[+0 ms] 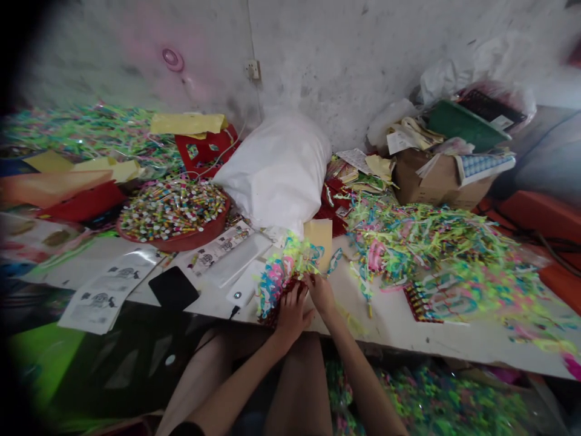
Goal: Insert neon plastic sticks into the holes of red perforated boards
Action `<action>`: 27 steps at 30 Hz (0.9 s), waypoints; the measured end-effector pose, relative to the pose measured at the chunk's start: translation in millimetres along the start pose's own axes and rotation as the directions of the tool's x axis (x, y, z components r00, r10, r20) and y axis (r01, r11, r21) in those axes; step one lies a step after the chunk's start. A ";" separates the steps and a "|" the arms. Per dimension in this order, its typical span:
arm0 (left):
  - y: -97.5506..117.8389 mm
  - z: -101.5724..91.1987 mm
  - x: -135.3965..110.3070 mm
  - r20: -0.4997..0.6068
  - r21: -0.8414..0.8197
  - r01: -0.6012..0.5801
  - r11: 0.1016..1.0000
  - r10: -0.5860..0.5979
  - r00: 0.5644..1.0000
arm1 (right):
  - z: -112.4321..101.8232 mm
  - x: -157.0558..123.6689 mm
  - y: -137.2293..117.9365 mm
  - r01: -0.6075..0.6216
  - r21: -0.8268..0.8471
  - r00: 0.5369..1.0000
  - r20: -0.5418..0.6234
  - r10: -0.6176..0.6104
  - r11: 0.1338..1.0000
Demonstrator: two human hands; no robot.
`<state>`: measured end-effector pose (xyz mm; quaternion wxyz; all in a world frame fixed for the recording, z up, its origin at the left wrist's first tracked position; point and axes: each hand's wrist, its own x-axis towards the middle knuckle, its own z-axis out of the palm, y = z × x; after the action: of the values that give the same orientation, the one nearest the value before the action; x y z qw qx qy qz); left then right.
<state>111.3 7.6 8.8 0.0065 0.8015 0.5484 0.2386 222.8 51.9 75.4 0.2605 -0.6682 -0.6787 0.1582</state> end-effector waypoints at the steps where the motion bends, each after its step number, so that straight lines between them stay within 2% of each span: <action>1: -0.2 -0.2 1.8 -0.003 -0.015 0.011 1.000 -0.011 1.000 | 0.3 0.9 -1.0 -0.006 -0.011 1.000 0.005 0.006 1.000; 6: -1.9 -1.4 1.3 -0.026 -0.098 0.036 0.995 -0.039 0.999 | 1.2 3.6 -5.7 -0.032 -0.071 0.999 0.038 0.035 0.997; 11: -5.5 -6.2 -3.3 -0.069 -0.129 -0.036 0.991 0.027 0.997 | -2.1 14.2 -19.0 -0.050 -0.130 0.998 0.040 0.055 0.990; 17: -6.4 -10.6 2.8 -0.049 -0.070 -0.029 0.997 0.026 0.998 | -6.9 31.6 -30.5 -0.035 -0.058 0.999 0.025 0.037 0.998; 23: -4.8 -3.3 3.6 -0.114 -0.068 0.026 0.997 -0.034 0.993 | 1.4 35.6 -27.7 -0.037 -0.007 0.999 0.026 0.038 0.999; 27: -6.3 1.1 7.8 -0.101 -0.043 0.037 0.998 -0.041 0.994 | 3.4 38.7 -27.0 -0.034 0.012 0.998 0.043 0.033 0.999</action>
<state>108.4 17.3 9.0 -0.0004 0.7770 0.5587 0.2900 199.7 89.1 93.3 0.2472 -0.6744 -0.6718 0.1811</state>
